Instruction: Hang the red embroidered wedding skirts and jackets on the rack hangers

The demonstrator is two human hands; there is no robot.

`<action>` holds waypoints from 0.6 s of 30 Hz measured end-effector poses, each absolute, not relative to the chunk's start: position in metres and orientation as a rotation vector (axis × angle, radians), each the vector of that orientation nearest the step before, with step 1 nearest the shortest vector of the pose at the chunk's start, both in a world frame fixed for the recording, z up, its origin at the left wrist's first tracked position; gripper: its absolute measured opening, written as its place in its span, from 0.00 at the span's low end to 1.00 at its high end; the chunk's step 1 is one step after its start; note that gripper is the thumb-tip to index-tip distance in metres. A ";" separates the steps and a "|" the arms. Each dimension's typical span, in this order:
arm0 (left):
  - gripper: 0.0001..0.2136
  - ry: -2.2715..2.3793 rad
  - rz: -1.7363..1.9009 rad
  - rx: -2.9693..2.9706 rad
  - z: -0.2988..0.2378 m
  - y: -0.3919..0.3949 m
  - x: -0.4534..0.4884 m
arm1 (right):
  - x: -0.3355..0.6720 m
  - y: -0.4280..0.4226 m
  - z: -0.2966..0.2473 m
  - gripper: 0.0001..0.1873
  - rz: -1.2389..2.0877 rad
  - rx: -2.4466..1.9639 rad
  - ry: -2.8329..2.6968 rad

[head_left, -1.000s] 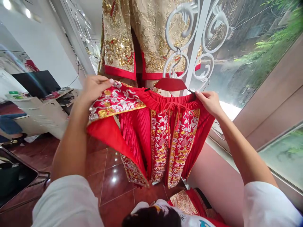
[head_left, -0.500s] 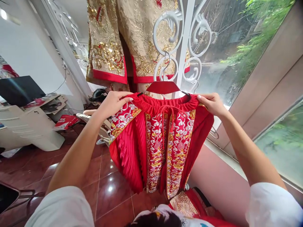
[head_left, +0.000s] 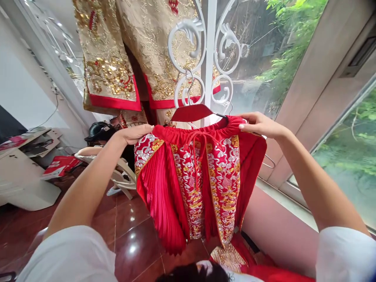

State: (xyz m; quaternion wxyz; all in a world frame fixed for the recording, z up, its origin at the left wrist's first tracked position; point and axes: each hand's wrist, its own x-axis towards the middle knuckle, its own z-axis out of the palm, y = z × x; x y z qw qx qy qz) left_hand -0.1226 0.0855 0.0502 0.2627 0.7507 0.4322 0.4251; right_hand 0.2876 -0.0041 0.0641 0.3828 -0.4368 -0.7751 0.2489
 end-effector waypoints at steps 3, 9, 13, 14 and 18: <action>0.25 1.146 0.747 2.150 0.060 0.059 -0.127 | 0.288 -0.003 0.060 0.26 0.639 -1.119 -1.940; 0.22 1.441 1.055 2.577 0.042 0.022 -0.115 | 0.278 0.003 0.045 0.21 0.092 -1.154 -1.864; 0.26 1.179 1.134 2.302 0.034 0.042 -0.120 | 0.267 0.002 0.032 0.15 -0.268 -1.128 -1.741; 0.27 1.129 1.115 2.173 0.034 0.050 -0.122 | 0.264 0.001 0.029 0.15 -0.340 -1.117 -1.717; 0.31 1.090 0.911 1.768 0.038 0.073 -0.130 | 0.260 -0.003 0.024 0.18 -0.602 -1.152 -1.752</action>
